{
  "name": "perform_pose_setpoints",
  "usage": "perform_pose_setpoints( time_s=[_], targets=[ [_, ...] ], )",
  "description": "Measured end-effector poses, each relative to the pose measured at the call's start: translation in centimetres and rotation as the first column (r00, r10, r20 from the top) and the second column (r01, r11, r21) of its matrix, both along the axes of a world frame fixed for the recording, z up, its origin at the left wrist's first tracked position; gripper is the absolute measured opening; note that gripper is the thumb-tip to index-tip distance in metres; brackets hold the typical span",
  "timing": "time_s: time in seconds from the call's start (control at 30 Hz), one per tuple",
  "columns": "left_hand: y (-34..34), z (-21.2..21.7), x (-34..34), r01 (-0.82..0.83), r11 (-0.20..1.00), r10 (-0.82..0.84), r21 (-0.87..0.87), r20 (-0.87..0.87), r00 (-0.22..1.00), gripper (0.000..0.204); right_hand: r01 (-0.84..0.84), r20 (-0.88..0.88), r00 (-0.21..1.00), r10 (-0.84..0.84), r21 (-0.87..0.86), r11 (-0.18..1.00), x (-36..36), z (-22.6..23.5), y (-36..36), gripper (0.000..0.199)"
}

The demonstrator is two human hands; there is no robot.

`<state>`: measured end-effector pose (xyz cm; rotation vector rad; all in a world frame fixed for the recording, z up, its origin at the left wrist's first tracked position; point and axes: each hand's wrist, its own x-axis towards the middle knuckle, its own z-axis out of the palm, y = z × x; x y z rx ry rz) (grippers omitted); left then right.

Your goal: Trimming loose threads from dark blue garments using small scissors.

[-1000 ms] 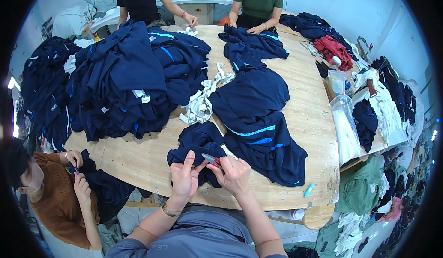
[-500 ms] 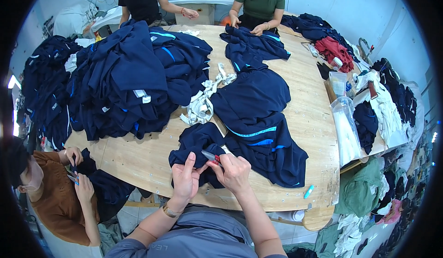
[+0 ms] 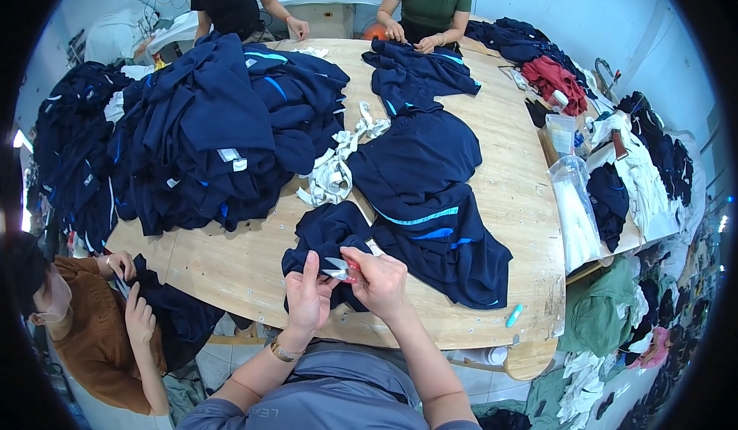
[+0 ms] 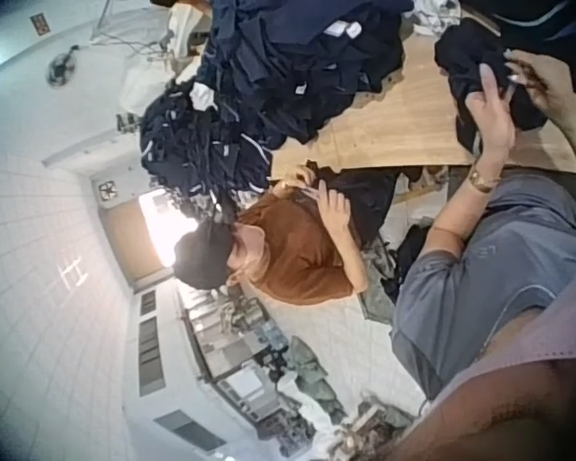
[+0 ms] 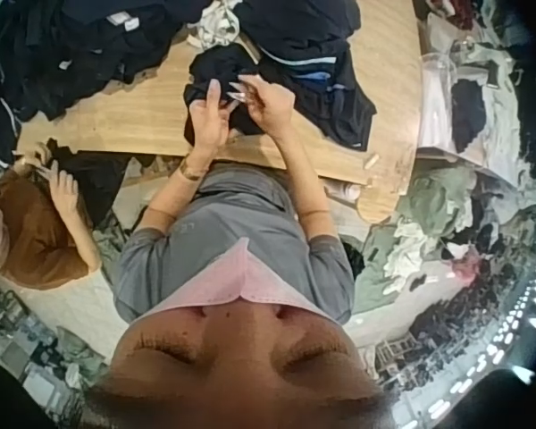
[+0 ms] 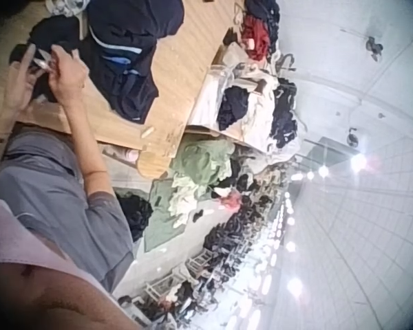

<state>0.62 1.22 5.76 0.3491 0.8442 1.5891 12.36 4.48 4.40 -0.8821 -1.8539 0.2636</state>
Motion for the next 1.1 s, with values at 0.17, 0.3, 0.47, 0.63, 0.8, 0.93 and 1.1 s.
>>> perform_pose_setpoints(
  time_s=[0.17,0.3,0.47,0.63,0.8,0.93,1.1],
  targets=[
    [-0.1,-3.1,-1.5,0.057,0.996,-0.038,0.063,-0.278,0.96,0.047,0.033,0.251,0.964,-0.084,0.201,0.979,0.6,0.0,0.3,0.031],
    [0.2,-3.1,-2.5,0.126,0.989,-0.077,0.076,-0.462,0.884,0.056,0.011,0.339,0.934,-0.116,0.295,0.956,1.1,0.2,0.6,0.03],
    [0.5,-3.2,-4.4,0.286,0.958,-0.246,0.01,-0.481,0.841,0.059,-0.056,0.428,0.899,-0.095,0.326,0.944,1.8,1.0,0.9,0.033],
    [1.4,0.7,-3.4,0.37,0.929,-0.37,0.001,0.011,0.929,0.047,-0.129,0.296,0.954,0.045,0.27,0.954,2.2,0.3,1.5,0.032],
    [1.6,-1.9,-4.9,0.466,0.853,-0.486,0.233,0.03,0.874,0.046,0.005,-0.081,0.997,0.006,0.132,0.991,1.6,-1.7,0.3,0.026],
    [1.5,-1.5,-4.5,0.435,0.881,-0.445,0.185,0.014,0.896,0.048,0.041,-0.247,0.969,-0.025,0.058,0.998,0.7,-1.8,0.0,0.022],
    [1.3,-1.5,-4.4,0.428,0.882,-0.443,0.197,0.035,0.896,0.046,0.025,-0.226,0.974,-0.034,-0.043,0.999,0.4,-0.2,-0.3,0.028]
  ],
)
